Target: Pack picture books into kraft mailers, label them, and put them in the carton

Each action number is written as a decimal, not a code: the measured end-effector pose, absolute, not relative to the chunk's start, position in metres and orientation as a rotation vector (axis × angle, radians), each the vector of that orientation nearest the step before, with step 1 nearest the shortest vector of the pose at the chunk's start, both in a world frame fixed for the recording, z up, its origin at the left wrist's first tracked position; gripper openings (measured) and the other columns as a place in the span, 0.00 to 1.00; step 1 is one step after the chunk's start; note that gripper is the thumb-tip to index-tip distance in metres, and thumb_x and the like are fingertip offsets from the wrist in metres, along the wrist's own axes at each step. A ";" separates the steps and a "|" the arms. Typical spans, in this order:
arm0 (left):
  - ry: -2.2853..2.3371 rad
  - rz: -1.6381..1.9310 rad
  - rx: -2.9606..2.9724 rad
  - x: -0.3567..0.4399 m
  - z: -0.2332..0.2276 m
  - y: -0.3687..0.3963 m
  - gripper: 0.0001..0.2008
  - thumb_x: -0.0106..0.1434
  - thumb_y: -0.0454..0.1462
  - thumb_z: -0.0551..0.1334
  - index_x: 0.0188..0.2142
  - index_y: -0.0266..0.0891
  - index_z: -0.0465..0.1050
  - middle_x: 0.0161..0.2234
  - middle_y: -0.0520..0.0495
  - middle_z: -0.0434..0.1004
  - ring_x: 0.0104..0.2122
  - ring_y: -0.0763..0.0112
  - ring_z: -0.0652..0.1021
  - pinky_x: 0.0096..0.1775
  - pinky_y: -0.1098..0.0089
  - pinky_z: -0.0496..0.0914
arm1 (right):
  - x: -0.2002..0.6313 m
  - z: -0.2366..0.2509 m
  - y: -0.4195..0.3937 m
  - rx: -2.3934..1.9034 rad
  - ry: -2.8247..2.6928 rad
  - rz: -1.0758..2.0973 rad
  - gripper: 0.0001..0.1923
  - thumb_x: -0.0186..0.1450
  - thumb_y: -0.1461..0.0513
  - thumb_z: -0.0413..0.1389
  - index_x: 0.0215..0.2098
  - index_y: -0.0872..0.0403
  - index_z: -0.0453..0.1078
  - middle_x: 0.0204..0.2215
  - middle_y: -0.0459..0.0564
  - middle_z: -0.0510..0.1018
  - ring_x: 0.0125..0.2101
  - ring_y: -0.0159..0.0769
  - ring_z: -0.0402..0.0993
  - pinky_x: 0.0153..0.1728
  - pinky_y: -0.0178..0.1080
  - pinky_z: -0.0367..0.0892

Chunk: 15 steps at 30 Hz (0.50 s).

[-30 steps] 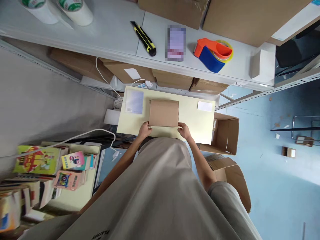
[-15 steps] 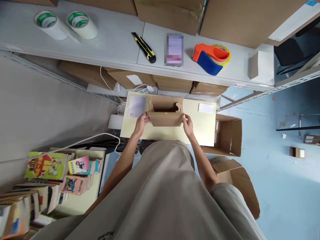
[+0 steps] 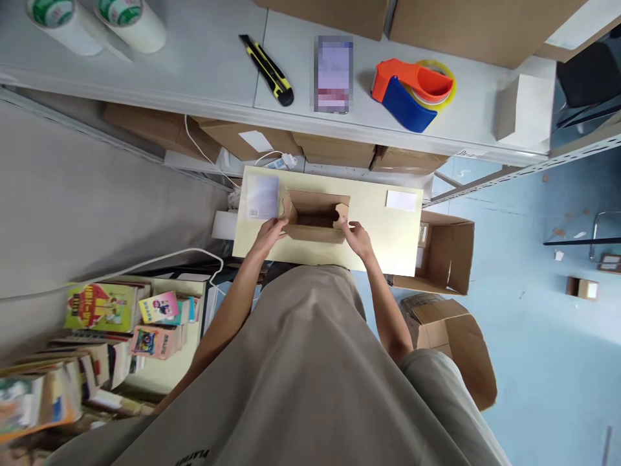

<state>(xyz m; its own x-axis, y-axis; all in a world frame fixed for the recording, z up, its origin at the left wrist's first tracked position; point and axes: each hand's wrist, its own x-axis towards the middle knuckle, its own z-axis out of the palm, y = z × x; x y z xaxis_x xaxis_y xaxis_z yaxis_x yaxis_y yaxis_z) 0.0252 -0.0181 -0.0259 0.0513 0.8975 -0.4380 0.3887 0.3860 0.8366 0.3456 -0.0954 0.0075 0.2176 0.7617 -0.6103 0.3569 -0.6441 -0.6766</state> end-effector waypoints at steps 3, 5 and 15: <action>1.527 0.525 1.167 0.026 -0.021 -0.023 0.20 0.58 0.42 0.70 0.50 0.42 0.81 0.51 0.42 0.88 0.56 0.48 0.85 0.60 0.54 0.79 | 0.332 0.012 -0.085 -2.217 -1.088 1.378 0.39 0.70 0.33 0.67 0.63 0.52 0.72 0.59 0.66 0.88 0.60 0.59 0.87 0.63 0.54 0.78; 1.554 0.481 1.194 0.026 -0.022 -0.026 0.24 0.54 0.38 0.69 0.51 0.41 0.80 0.53 0.42 0.87 0.56 0.48 0.84 0.62 0.53 0.78 | 0.321 0.009 -0.077 -2.312 -1.138 1.281 0.35 0.70 0.36 0.68 0.60 0.52 0.71 0.57 0.68 0.89 0.59 0.63 0.87 0.62 0.57 0.78; 1.536 0.659 1.054 -0.005 -0.042 -0.011 0.28 0.58 0.46 0.73 0.56 0.39 0.79 0.56 0.36 0.86 0.56 0.48 0.84 0.63 0.53 0.77 | 0.323 -0.036 -0.059 -1.768 -0.866 1.382 0.37 0.69 0.25 0.54 0.41 0.48 0.70 0.38 0.50 0.78 0.44 0.46 0.83 0.54 0.56 0.89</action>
